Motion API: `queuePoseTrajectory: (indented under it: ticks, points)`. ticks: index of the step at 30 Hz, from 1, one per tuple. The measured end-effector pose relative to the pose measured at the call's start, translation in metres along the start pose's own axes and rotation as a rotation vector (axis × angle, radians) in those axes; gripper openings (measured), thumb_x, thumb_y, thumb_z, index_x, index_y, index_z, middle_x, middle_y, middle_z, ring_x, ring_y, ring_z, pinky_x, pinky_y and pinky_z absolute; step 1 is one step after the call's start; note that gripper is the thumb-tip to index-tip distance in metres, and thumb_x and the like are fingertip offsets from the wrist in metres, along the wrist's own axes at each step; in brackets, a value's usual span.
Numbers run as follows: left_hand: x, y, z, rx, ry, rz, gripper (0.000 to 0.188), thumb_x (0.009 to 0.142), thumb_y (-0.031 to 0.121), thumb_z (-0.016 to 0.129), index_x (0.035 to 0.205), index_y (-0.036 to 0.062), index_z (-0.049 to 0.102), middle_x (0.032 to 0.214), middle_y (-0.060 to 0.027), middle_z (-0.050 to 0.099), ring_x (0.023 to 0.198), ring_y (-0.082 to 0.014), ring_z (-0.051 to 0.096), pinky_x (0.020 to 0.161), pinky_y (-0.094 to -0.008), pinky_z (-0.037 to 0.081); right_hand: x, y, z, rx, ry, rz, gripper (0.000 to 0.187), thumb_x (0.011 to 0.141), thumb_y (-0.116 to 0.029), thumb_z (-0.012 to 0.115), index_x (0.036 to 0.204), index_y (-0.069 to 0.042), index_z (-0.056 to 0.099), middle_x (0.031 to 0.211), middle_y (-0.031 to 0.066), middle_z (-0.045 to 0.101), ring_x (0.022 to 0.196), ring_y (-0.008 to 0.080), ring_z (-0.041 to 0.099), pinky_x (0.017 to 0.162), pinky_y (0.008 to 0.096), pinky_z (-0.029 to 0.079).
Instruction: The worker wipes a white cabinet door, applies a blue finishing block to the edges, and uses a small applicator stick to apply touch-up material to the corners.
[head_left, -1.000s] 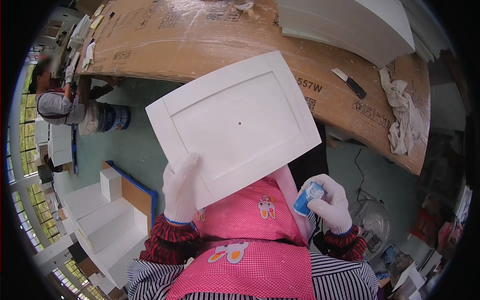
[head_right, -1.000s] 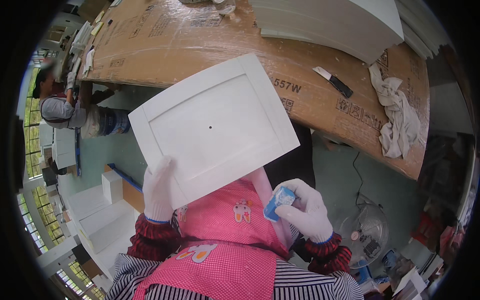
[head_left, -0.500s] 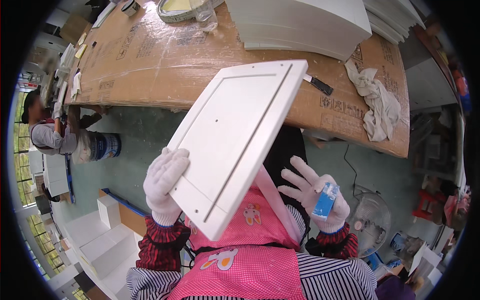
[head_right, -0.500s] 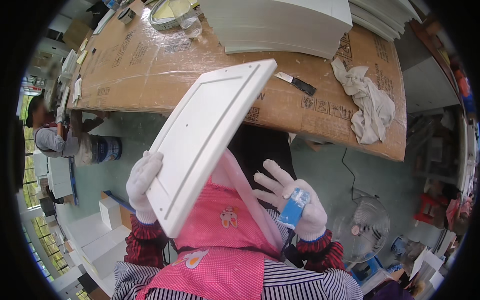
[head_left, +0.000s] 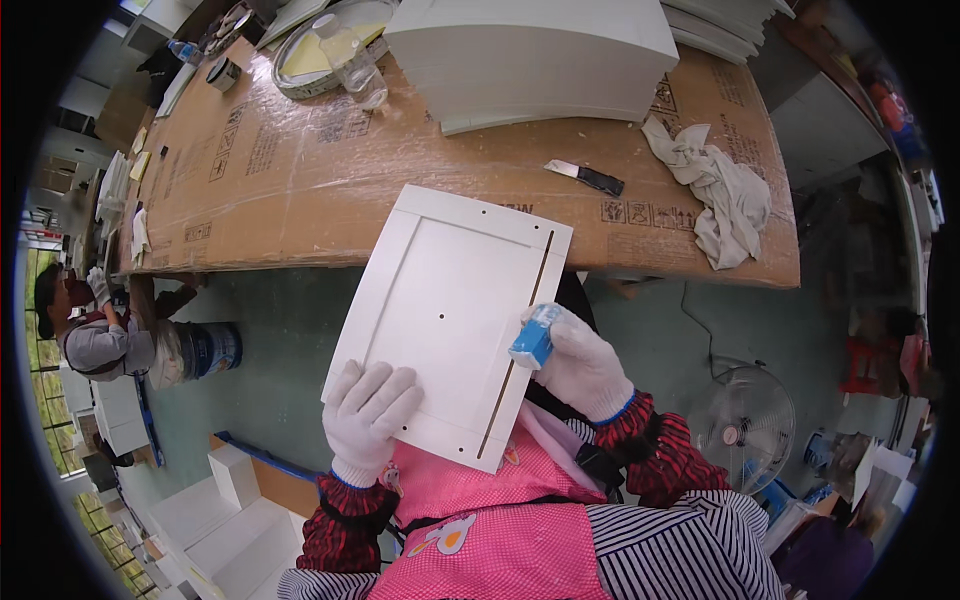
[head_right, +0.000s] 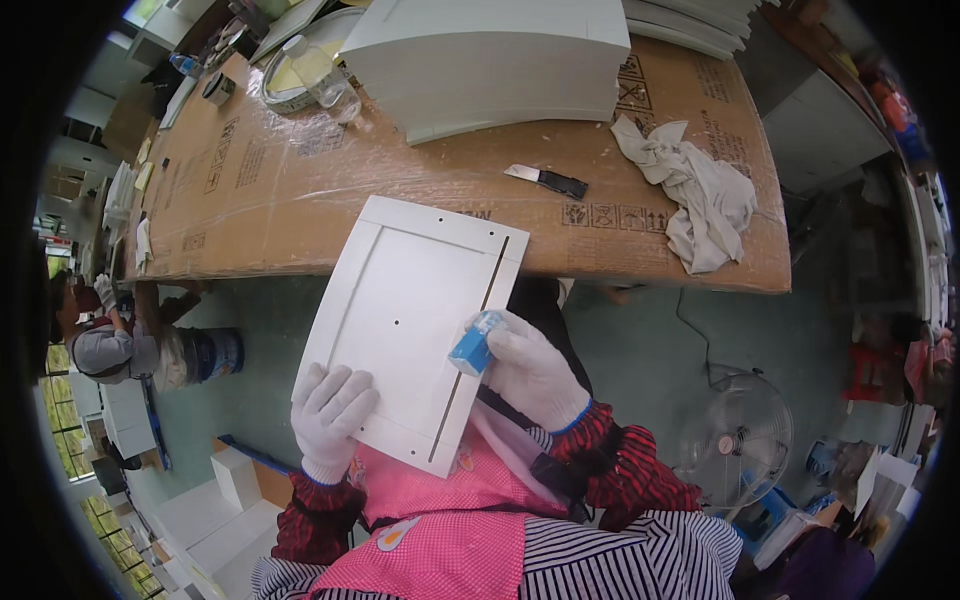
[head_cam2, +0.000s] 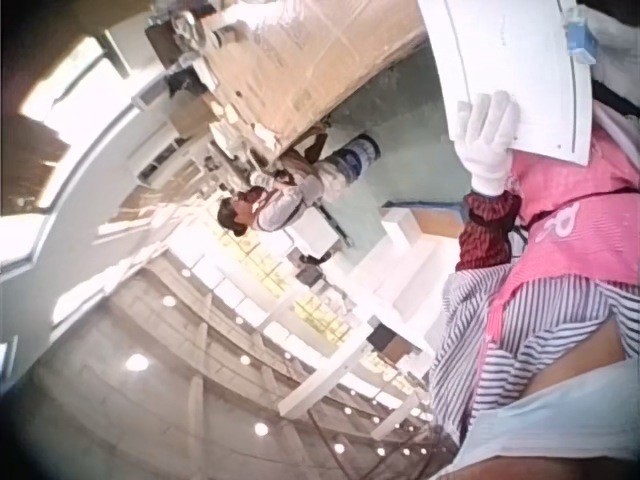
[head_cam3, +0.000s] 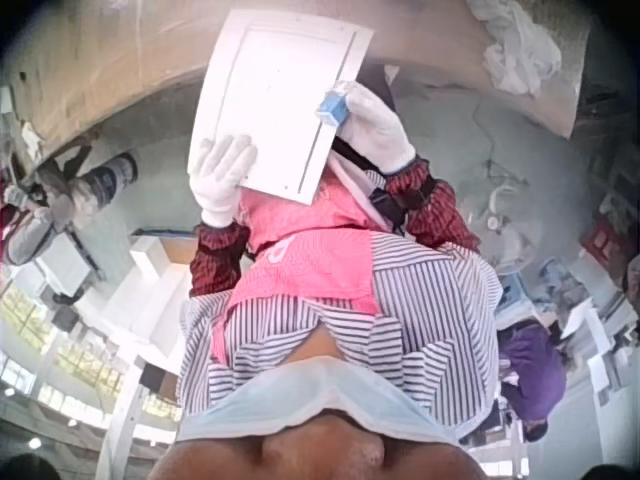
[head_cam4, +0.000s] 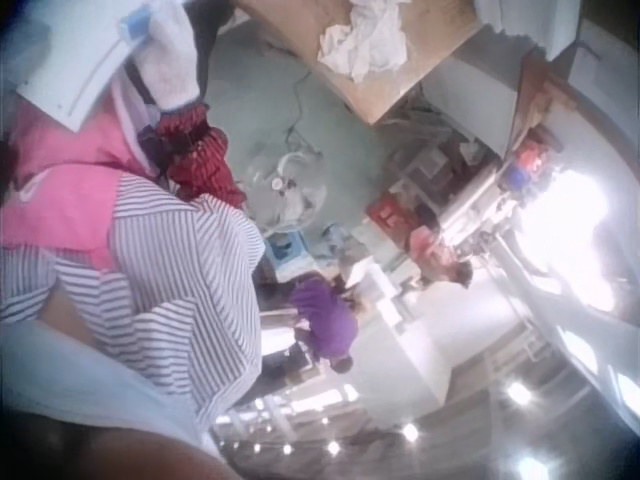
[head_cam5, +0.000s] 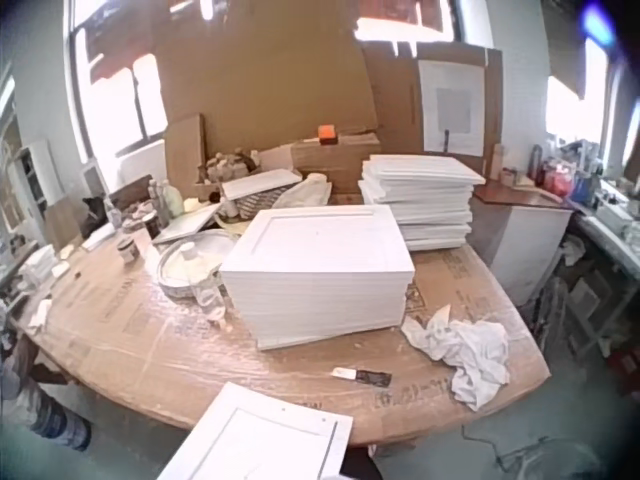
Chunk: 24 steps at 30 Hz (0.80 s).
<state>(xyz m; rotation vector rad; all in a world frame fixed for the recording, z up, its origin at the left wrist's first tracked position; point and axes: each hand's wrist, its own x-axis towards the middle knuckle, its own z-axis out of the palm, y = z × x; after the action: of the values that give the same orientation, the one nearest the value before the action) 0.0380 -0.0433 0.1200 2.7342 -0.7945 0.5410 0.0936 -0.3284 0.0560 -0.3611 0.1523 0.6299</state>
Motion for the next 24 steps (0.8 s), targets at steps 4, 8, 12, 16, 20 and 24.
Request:
queuePoseTrajectory:
  ticks: [4,8,12,16,20,24]
  points:
    - [0.002,0.018,-0.004,0.104,0.016,0.0,0.016,0.076,0.019,0.066,0.092,0.0183,0.064,0.098,-0.0022,0.072,0.094,-0.0237,0.068,0.105,-0.0526,0.046,-0.002,-0.001,0.004,-0.075,0.091,-0.099,0.035,0.097,-0.016,0.07,0.127,0.0,0.061,0.117,0.0109,0.07,0.108,0.0228,0.069,0.099,0.039,0.054]
    - [0.008,0.024,0.004,0.201,0.082,0.036,0.022,0.081,0.023,0.072,0.102,0.0275,0.069,0.111,0.0041,0.07,0.107,-0.0219,0.062,0.117,-0.0647,0.036,-0.04,-0.036,0.008,-0.041,0.036,-0.279,0.042,0.091,-0.017,0.074,0.126,0.002,0.059,0.116,0.0133,0.068,0.106,0.0266,0.068,0.094,0.0425,0.055]
    - [0.053,0.011,0.025,0.204,0.41,-0.006,0.033,0.076,0.023,0.081,0.105,0.0255,0.066,0.126,-0.0071,0.063,0.118,-0.0331,0.056,0.123,-0.072,0.026,-0.083,-0.116,0.037,-0.162,0.143,-0.708,0.042,0.09,-0.029,0.075,0.117,-0.001,0.058,0.112,0.0122,0.067,0.104,0.029,0.068,0.092,0.0437,0.057]
    - [0.137,-0.048,0.008,-0.078,0.422,-0.171,0.066,0.081,0.013,0.08,0.141,0.0053,0.053,0.159,-0.0232,0.044,0.147,-0.0515,0.038,0.12,-0.0647,0.031,-0.09,-0.22,0.078,-0.338,0.184,-0.999,0.036,0.099,-0.033,0.065,0.117,-0.002,0.063,0.115,0.0099,0.069,0.109,0.0246,0.067,0.099,0.0403,0.053]
    - [0.245,-0.112,0.007,-0.228,0.378,-0.26,0.063,0.089,0.014,0.072,0.148,-0.0001,0.052,0.152,-0.0248,0.053,0.142,-0.0449,0.047,0.119,-0.0509,0.037,-0.021,-0.35,0.104,-1.006,0.749,-1.514,0.032,0.105,-0.029,0.058,0.12,-0.002,0.066,0.116,0.0105,0.07,0.11,0.0237,0.068,0.098,0.0396,0.055]
    - [0.315,-0.152,0.029,-0.512,0.254,-0.57,0.057,0.097,0.029,0.063,0.144,-0.0031,0.055,0.138,-0.0271,0.062,0.125,-0.0415,0.059,0.109,-0.046,0.045,0.069,-0.459,0.172,-0.268,0.276,-1.223,0.029,0.099,-0.024,0.064,0.121,-0.004,0.066,0.118,0.0109,0.072,0.108,0.0279,0.069,0.097,0.0443,0.056]
